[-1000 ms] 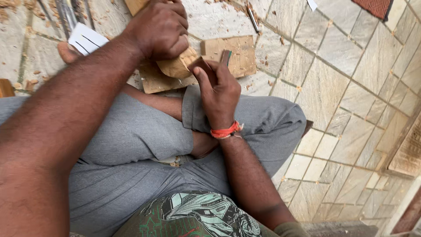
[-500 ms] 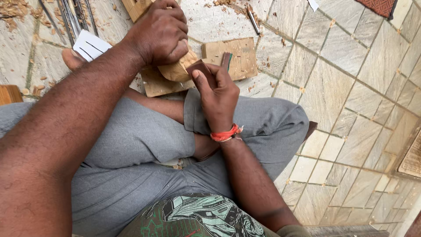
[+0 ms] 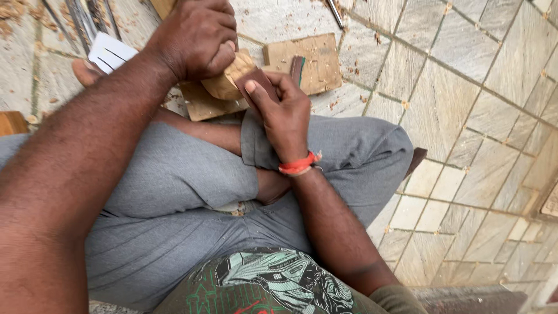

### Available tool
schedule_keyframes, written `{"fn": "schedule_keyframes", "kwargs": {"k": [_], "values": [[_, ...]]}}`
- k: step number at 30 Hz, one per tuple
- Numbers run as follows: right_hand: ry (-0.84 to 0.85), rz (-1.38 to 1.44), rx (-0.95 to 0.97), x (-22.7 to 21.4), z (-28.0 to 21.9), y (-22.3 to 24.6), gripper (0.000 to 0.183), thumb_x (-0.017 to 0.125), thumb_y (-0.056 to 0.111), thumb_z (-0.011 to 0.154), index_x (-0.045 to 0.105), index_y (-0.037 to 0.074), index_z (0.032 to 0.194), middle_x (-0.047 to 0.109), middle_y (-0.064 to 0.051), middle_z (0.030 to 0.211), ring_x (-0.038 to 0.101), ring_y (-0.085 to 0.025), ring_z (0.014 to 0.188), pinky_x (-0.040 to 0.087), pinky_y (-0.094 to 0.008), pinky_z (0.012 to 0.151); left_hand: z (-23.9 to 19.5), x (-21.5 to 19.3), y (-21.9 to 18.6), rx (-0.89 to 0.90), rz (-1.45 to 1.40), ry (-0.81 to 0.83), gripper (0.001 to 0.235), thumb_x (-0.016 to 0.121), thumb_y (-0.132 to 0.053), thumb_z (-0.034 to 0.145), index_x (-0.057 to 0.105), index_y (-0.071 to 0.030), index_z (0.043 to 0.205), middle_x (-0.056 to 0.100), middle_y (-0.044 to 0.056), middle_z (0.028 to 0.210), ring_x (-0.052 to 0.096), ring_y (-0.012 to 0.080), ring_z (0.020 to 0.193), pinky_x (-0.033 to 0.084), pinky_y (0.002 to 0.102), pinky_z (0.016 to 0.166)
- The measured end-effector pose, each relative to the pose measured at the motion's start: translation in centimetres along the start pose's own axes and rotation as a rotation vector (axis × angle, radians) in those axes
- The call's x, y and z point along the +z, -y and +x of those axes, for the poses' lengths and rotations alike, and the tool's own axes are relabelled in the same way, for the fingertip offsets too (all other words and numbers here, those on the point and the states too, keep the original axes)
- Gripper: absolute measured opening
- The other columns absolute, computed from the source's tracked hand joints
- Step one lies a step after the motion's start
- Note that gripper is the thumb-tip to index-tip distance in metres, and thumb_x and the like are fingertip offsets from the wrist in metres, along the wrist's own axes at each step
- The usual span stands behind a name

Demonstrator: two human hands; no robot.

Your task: The person is sitting cross-legged on a tiled floor, carving a wooden object that resembles a hand or foot using a small chisel. They hold the wood steady with one hand while carefully shaping the surface with the other, producing wood shavings.

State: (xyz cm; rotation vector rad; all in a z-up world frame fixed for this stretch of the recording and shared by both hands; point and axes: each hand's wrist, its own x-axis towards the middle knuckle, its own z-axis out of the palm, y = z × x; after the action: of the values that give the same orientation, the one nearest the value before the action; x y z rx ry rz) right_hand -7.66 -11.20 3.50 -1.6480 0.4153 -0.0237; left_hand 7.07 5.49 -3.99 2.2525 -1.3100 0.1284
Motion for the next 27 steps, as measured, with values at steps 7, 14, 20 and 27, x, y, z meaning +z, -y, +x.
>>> {"fn": "schedule_keyframes", "kwargs": {"k": [7, 14, 20, 27], "values": [[-0.017, -0.15, -0.054, -0.1, 0.9, -0.3, 0.032, 0.078, 0.022, 0.096, 0.074, -0.005, 0.112, 0.078, -0.008, 0.098, 0.071, -0.009, 0.086, 0.059, -0.023, 0.074, -0.2, 0.3, 0.6, -0.009, -0.027, 0.021, 0.035, 0.052, -0.025, 0.098, 0.073, -0.003, 0.081, 0.073, 0.007, 0.091, 0.067, 0.0225, 0.109, 0.051, 0.048, 0.103], [-0.01, -0.19, -0.058, -0.2, 0.9, -0.3, 0.03, 0.078, 0.022, 0.096, 0.073, -0.001, 0.113, 0.079, -0.008, 0.098, 0.074, -0.011, 0.087, 0.061, -0.024, 0.075, -0.3, 1.4, 0.9, -0.076, -0.092, 0.098, 0.036, 0.049, -0.024, 0.101, 0.075, -0.002, 0.09, 0.072, 0.01, 0.098, 0.065, 0.0234, 0.101, 0.053, 0.046, 0.096], [-0.085, -0.458, -0.361, 0.4, -0.7, 1.2, 0.023, 0.079, 0.019, 0.098, 0.073, 0.004, 0.114, 0.079, -0.008, 0.103, 0.077, -0.016, 0.093, 0.062, -0.028, 0.081, -0.4, 0.7, 0.4, -0.056, -0.02, 0.035, 0.034, 0.052, -0.025, 0.099, 0.076, -0.005, 0.083, 0.074, 0.007, 0.097, 0.067, 0.0223, 0.1, 0.052, 0.049, 0.1], [-0.098, -0.689, -0.58, 0.9, -1.3, 1.9, 0.018, 0.079, 0.012, 0.098, 0.071, 0.009, 0.114, 0.077, -0.006, 0.105, 0.076, -0.021, 0.093, 0.06, -0.033, 0.081, -0.7, 0.6, 0.4, 0.015, 0.047, -0.07, 0.032, 0.054, -0.026, 0.096, 0.075, -0.006, 0.082, 0.074, 0.005, 0.097, 0.068, 0.0217, 0.108, 0.053, 0.047, 0.103]]}}
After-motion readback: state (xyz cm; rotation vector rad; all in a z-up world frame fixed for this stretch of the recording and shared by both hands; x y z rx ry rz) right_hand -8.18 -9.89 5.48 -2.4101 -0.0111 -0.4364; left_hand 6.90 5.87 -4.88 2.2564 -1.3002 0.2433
